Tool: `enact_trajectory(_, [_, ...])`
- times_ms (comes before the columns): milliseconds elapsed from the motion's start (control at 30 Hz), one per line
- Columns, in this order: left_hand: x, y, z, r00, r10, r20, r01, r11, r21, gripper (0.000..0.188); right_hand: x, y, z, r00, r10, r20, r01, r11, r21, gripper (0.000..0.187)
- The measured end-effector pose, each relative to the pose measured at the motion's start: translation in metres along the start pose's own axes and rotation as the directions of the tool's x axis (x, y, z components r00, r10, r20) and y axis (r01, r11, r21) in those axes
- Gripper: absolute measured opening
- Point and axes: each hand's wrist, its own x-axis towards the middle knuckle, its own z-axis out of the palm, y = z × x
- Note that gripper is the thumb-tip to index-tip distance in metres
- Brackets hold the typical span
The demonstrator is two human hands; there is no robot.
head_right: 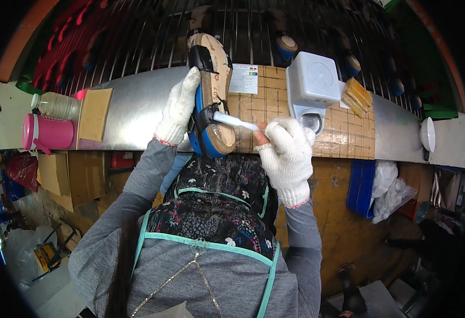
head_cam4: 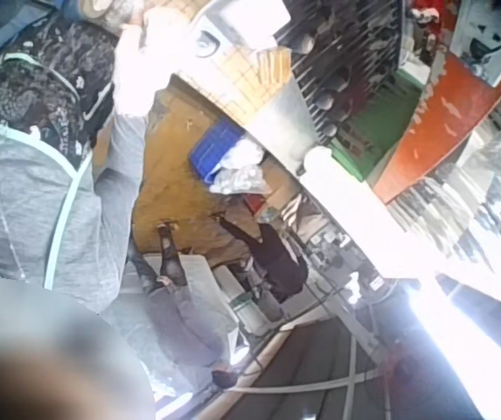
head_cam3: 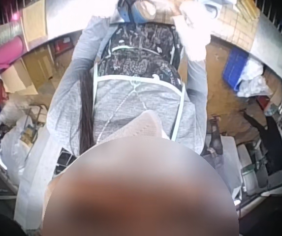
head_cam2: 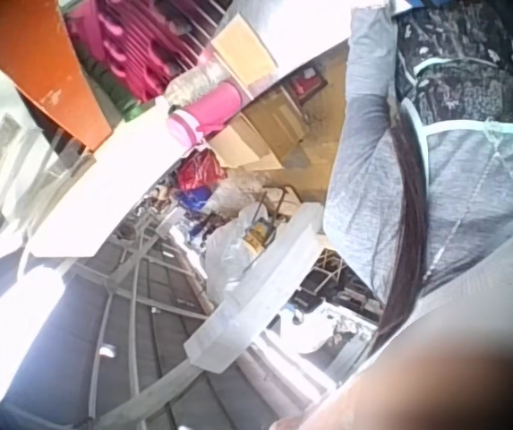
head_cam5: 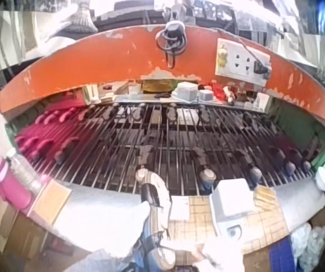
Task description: The person repeatedly cleans a pair of blue sandals with black straps using a toothbrush. They hold the sandals in one hand and scrub the straps and soles with the toothbrush in the other hand, occasionally dipping the brush into a small container on the counter.
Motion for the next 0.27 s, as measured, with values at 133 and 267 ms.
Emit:
enact_trajectory(133, [0.003,0.001,0.007,0.999,0.026,-0.028,-0.028,0.998,-0.059,0.082,0.001,0.004,-0.002,0.999,-0.017,0.051,0.013,0.997,0.076,0.018])
enact_trajectory(267, [0.01,0.002,0.003,0.985,-0.17,0.01,0.17,0.985,-0.033,0.082,-0.001,0.007,-0.015,0.973,0.062,0.224,-0.087,0.991,0.104,0.017])
